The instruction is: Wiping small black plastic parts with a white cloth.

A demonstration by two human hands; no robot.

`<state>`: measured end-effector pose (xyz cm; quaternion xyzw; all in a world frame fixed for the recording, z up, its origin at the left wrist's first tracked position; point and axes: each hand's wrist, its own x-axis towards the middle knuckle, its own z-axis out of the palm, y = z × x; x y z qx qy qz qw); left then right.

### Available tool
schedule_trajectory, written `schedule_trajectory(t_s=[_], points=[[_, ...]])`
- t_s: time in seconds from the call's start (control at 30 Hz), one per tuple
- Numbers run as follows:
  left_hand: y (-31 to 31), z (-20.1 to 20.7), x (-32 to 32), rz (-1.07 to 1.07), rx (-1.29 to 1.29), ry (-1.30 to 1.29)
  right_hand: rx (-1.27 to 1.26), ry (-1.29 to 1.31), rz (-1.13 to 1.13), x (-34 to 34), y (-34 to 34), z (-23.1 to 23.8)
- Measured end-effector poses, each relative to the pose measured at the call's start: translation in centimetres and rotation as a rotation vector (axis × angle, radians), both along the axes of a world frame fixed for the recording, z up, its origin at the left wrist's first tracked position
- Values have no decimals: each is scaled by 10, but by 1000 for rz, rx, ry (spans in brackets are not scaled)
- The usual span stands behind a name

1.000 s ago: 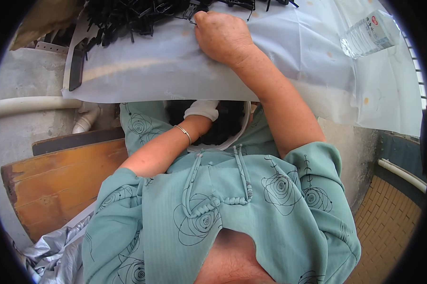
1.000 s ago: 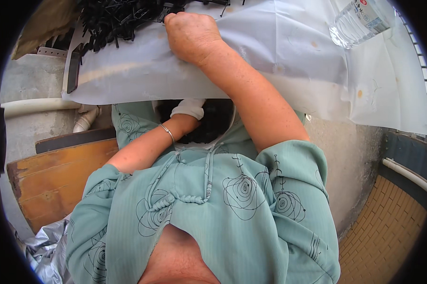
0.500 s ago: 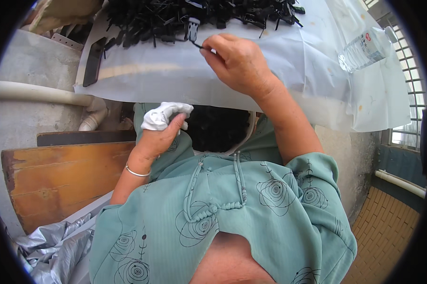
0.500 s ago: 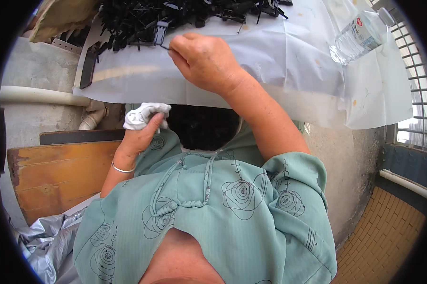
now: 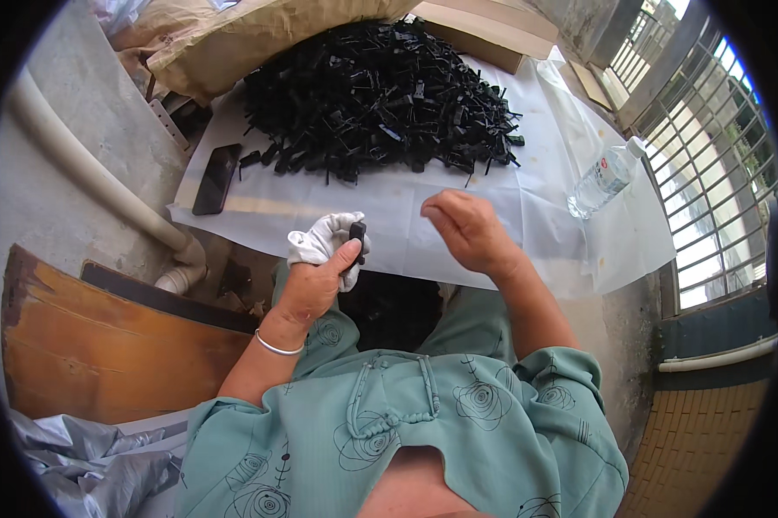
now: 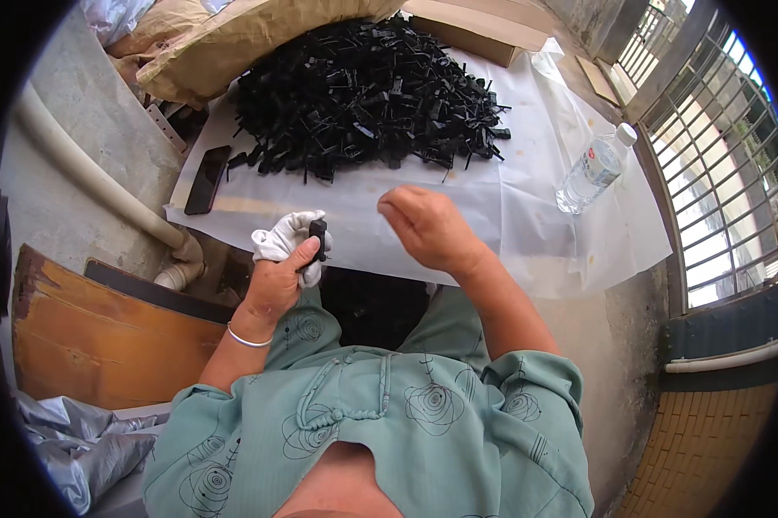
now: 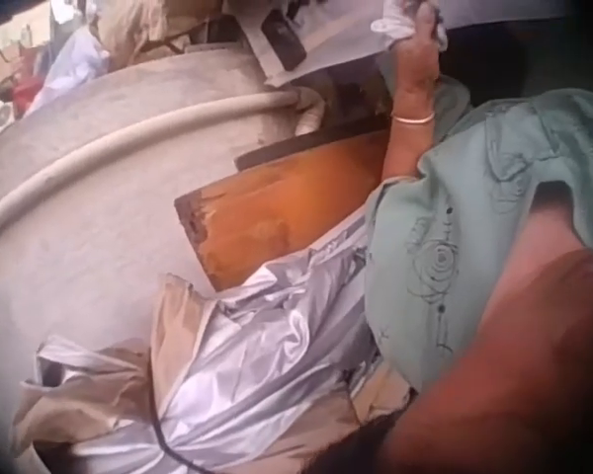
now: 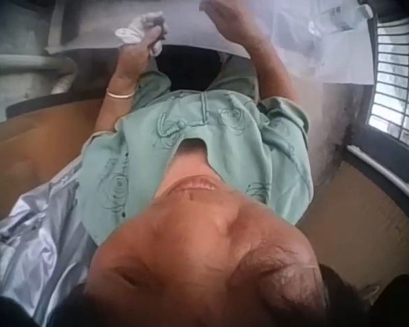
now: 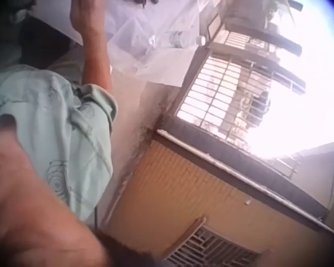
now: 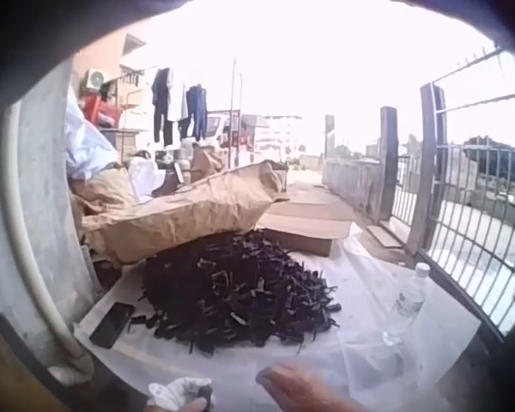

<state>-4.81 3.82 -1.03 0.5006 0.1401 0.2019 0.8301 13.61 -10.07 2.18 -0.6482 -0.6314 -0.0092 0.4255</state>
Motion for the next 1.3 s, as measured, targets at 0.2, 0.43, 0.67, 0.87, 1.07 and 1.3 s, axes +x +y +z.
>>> schedule_trajectory(t_s=[0.2,0.43,0.67,0.87,1.07,1.3], points=[[69,-4,78,320,795,-55,43,-137,-849,171,0,-26],[126,-1,211,78,1504,617,-168,60,-640,184,75,-34],[70,14,161,103,1553,459,-223,28,-479,124,54,-17],[70,4,125,97,1551,291,-140,35,-384,88,40,-16],[69,20,98,393,1485,75,348,-359,-502,83,22,12],[6,18,47,59,287,48,128,-86,-22,-31,9,1]])
